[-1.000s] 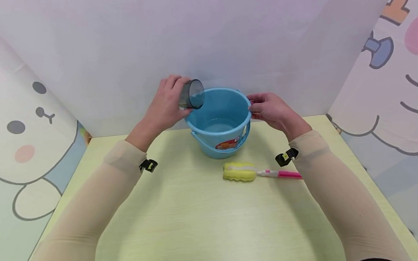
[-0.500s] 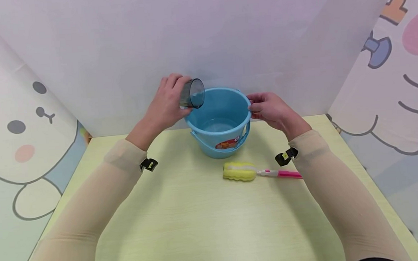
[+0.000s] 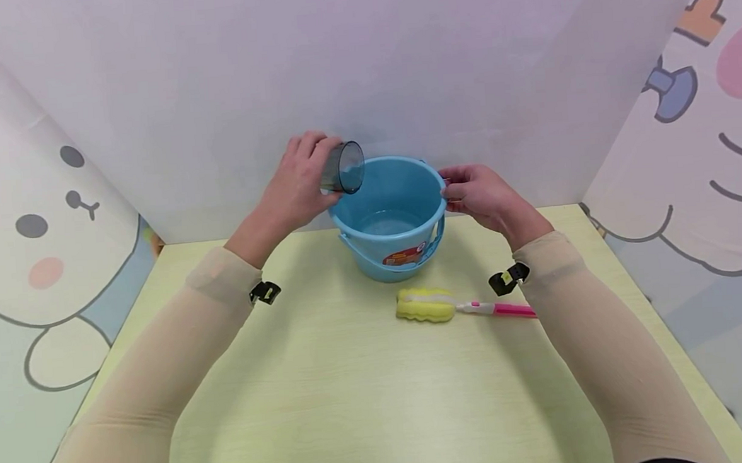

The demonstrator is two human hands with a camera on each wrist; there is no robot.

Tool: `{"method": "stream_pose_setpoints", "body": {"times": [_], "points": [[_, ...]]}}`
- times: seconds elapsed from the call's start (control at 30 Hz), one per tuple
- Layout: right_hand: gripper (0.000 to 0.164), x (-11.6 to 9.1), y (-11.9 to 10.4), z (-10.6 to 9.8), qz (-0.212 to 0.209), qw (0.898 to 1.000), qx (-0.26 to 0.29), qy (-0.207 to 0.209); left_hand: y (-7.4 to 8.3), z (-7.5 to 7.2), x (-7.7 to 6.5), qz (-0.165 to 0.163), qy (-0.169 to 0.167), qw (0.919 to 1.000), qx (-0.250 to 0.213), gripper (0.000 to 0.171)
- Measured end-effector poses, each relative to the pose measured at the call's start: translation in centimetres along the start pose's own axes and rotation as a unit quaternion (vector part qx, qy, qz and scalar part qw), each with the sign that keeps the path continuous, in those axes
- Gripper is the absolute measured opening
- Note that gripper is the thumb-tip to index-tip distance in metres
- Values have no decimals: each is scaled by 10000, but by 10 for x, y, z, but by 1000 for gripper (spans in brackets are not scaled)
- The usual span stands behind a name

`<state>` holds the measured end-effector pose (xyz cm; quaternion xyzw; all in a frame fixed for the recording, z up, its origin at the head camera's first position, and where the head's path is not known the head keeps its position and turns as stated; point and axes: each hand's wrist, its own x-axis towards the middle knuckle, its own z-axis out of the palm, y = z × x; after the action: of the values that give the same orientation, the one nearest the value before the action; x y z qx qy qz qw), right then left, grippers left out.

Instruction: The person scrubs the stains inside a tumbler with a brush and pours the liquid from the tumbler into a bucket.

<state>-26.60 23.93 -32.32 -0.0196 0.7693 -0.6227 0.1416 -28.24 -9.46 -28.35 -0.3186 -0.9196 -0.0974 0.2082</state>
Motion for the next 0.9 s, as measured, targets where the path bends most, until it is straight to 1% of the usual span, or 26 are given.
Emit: {"method": "stream_pose_setpoints", "body": {"times": [0.3, 0.63, 0.9], "points": [[55, 0, 0, 1, -28, 10000, -1, 1, 1, 0, 0, 107, 1, 9998, 166, 79], [57, 0, -1, 1, -17, 10000, -35, -20, 1, 0, 2, 268, 104, 9991, 316, 77], [55, -1, -2, 2, -50, 10000, -12, -38, 2, 0, 2, 338, 147, 9985, 400, 79]]}}
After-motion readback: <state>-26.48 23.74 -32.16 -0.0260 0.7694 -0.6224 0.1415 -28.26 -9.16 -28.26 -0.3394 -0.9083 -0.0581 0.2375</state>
